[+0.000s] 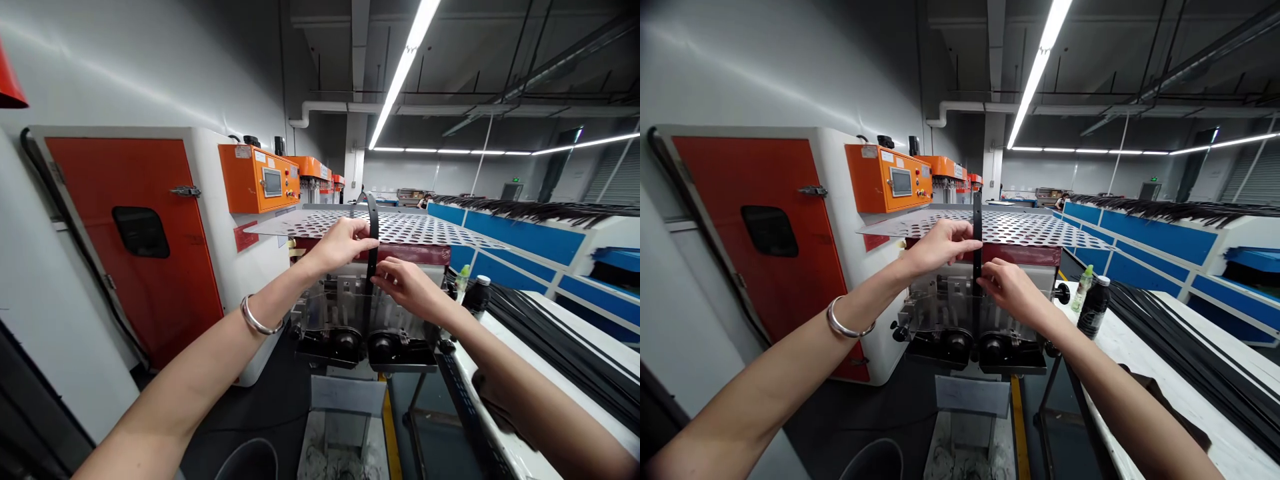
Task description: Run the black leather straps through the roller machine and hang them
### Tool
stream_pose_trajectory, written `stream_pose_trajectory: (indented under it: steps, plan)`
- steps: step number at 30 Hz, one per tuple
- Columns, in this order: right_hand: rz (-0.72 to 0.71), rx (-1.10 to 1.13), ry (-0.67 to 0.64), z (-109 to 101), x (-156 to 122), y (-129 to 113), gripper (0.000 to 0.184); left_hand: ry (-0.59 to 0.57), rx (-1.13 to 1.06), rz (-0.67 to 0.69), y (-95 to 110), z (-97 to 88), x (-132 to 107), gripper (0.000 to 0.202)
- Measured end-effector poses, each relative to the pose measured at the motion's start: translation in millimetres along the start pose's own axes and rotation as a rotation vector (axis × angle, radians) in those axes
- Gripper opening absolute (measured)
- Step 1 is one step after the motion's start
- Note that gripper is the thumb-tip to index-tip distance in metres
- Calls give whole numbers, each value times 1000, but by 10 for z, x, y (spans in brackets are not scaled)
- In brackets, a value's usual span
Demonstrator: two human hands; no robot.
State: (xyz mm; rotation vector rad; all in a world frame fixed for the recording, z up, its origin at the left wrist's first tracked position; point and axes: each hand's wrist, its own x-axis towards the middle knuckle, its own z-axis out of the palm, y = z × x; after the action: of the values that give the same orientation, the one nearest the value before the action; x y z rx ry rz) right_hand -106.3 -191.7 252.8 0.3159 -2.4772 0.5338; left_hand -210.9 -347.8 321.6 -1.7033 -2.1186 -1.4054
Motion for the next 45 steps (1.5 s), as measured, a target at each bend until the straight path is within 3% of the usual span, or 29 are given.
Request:
stream_pose_trajectory:
  steps: [2,5,8,11,13,15,19,23,25,27,30,35,40,45]
  plan:
    - [12,-121,83,-20,-116,-25,21,14,104,19,-47,53,-32,25]
    - [100,-49,137,-64,-396,-158,24,19,231,-14,-110,157,-88,24]
    - [196,183,-36,41,-811,-254,29,52,340,-95,-128,245,-226,25]
    - [310,342,-312,468,-1301,-128,39,141,359,-132,-83,298,-554,29]
    - [405,402,-384,897,-1596,77,42,192,283,-171,-53,361,-904,30]
    - [508,487,-319,1339,-1803,311,37,229,172,-280,-70,510,-1343,30]
    - [665,660,-147,1970,-1894,643,46,160,-94,-688,-335,1149,-2366,29]
    - [710,646,-77,2213,-1772,724,34,57,-395,-960,-706,1862,-3306,37]
    - [710,634,-80,2256,-1727,726,28,42,-434,-1042,-804,2052,-3624,48]
    - [703,624,-89,2271,-1709,720,23,27,-417,-1109,-828,2117,-3806,54]
    - [683,607,-115,2267,-1738,691,14,41,-381,-1141,-807,2096,-3871,47]
    - [727,671,-193,2294,-1973,515,13,159,-423,-1144,-829,2055,-3697,39]
    - [849,903,-327,2358,-2290,198,21,64,-696,-1268,-888,2078,-3415,39]
    - [950,1008,-322,2327,-2427,-31,19,115,-852,-1313,-869,2199,-3296,28]
